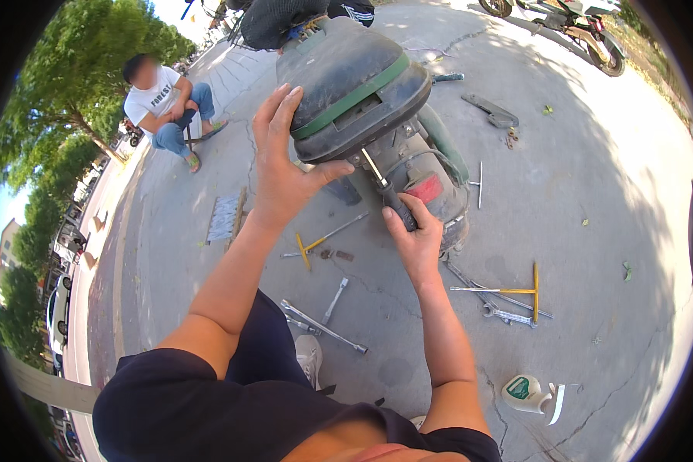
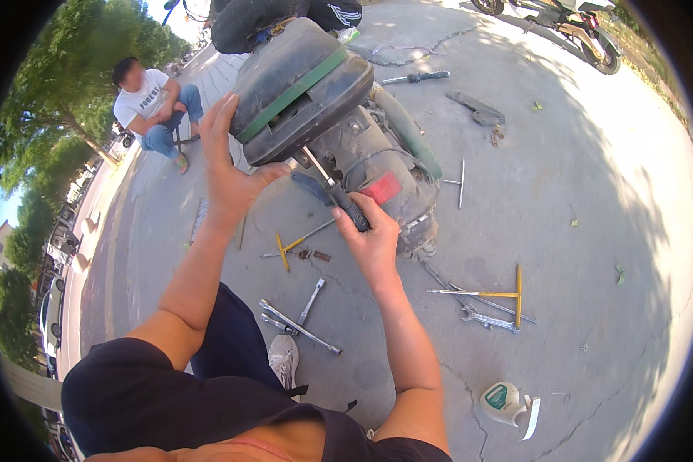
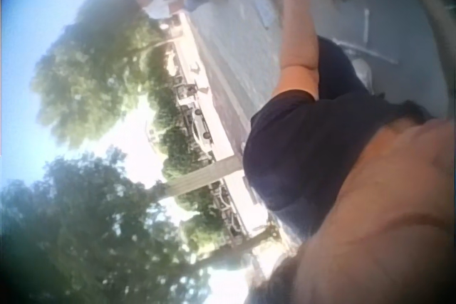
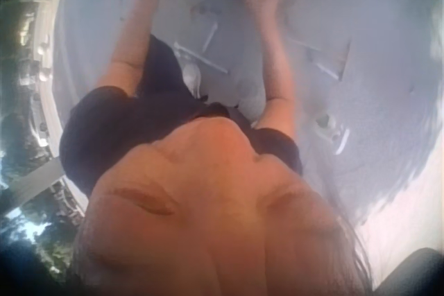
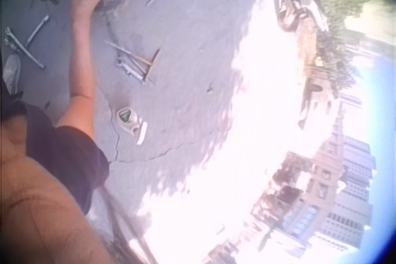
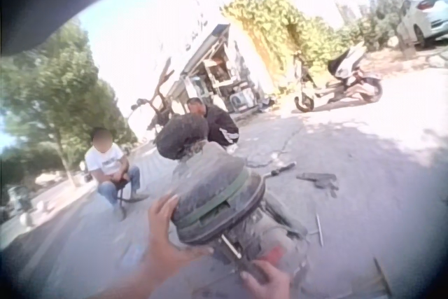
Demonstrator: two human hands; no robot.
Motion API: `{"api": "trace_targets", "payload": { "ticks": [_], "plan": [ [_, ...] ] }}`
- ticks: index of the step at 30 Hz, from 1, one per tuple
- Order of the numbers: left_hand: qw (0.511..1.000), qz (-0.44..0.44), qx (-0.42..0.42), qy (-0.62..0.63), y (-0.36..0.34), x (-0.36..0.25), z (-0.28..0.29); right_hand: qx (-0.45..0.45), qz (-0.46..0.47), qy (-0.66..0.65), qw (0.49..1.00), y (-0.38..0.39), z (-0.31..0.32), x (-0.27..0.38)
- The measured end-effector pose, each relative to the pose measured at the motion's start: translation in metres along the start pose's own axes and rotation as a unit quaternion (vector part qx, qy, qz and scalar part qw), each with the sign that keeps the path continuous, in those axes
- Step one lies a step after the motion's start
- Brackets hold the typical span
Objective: The person uses a screwdriver to remove screws from the rear seat cover of a scooter, then lifts the cover to expose the internal wiring. They continue to manipulate the exposed components with a yellow-handled tool while another person assists nearby.
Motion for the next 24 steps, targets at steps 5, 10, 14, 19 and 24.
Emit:
{"api": "trace_targets", "payload": {
  "ticks": [5, 10, 14, 19, 24],
  "plan": [
    [0.999, -0.014, -0.026, -0.025, 0.003, 0.0, -0.005, -0.003, 0.12, 0.102, 0.988, 0.003, -0.009, 0.023],
    [0.998, -0.03, -0.034, -0.032, 0.001, -0.002, -0.005, -0.033, 0.153, 0.132, 0.979, 0.006, -0.01, 0.023],
    [0.999, -0.026, -0.035, -0.032, 0.002, -0.001, -0.004, -0.031, 0.171, 0.154, 0.973, 0.007, -0.008, 0.024],
    [0.998, -0.022, -0.032, -0.04, 0.001, -0.004, -0.004, -0.04, 0.18, 0.144, 0.972, 0.005, -0.004, 0.028],
    [0.998, -0.027, -0.031, -0.044, 0.0, -0.004, -0.003, -0.042, 0.184, 0.138, 0.972, 0.005, -0.006, 0.028]
  ]
}}
Point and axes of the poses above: each hand's wrist, its own y-axis away from the middle knuckle, its own z-axis out of the back of the hand, x = y × z, the point moved 10 cm from there along -y, towards the middle knuckle, and after that the axes turned 3 degrees about -y, right-handed, at the moved point
